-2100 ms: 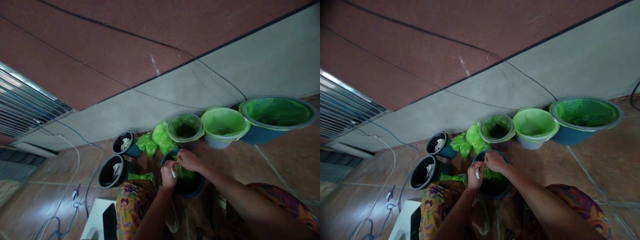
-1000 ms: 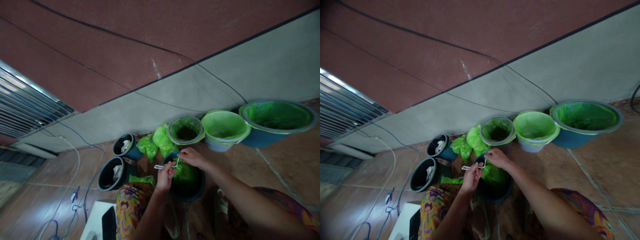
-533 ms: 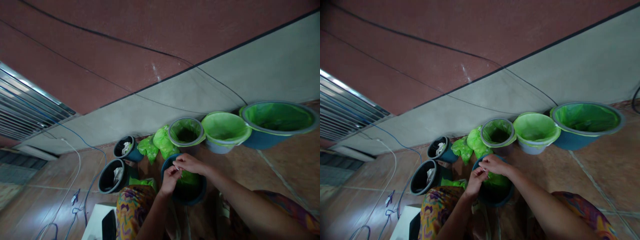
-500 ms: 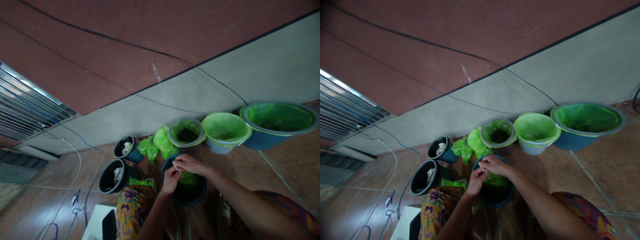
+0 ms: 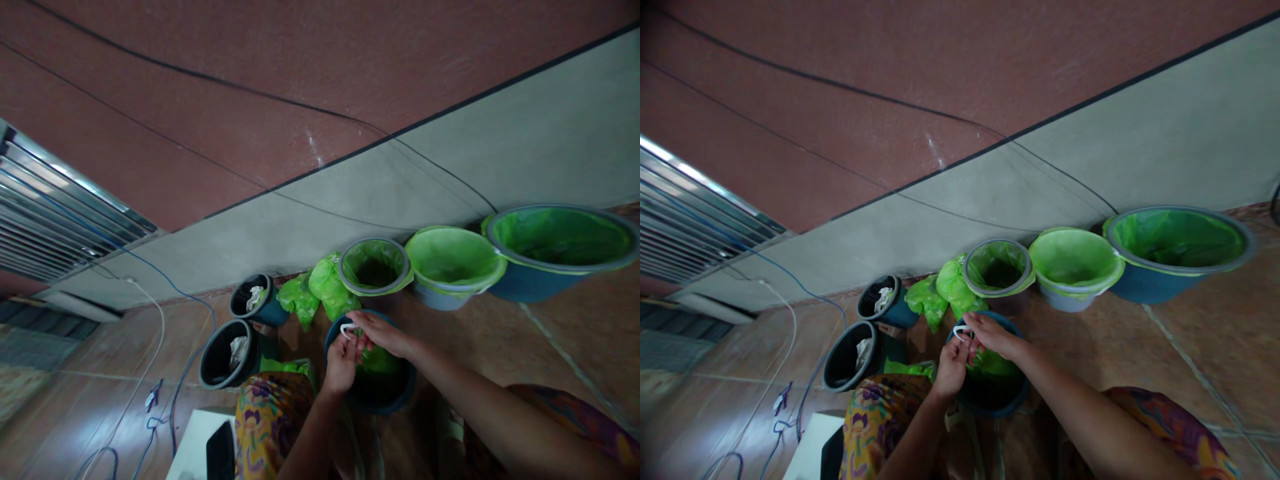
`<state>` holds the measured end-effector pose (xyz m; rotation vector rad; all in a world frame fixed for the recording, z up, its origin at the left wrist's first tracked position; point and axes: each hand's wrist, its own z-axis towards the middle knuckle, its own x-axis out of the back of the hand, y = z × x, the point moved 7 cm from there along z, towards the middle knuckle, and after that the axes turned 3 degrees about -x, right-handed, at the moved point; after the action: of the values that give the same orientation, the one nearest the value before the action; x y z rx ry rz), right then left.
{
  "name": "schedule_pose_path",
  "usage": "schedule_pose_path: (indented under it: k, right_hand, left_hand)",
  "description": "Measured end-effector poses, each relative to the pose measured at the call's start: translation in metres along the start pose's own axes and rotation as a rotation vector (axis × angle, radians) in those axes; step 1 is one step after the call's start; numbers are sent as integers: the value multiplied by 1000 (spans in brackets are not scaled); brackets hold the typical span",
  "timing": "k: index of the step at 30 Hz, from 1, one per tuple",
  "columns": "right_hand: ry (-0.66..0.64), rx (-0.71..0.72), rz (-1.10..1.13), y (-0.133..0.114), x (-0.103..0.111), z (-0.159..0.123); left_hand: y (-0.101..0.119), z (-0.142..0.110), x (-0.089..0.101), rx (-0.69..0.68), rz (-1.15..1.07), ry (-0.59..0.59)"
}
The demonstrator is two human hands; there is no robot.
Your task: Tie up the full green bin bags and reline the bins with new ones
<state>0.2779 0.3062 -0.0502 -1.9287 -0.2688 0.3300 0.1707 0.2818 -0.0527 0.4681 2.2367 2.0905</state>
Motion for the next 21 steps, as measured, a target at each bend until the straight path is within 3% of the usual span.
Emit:
schedule_pose_path:
  k: [5,10,16,21]
  right_hand:
    - [-123,-13,-26,4,-12,-1]
    - [-175,54,-111,3,-12,-3]
    - [-232,55,-128,9,-15,1]
    - [-130,19,-147,24,-14,11]
  left_hand:
    - [0,1,1,35,-21,40]
    - [-3,0,9,94,38,133]
    - [-14,0,13,163,-76,212]
    - [-23,-3,13,265,-108,265]
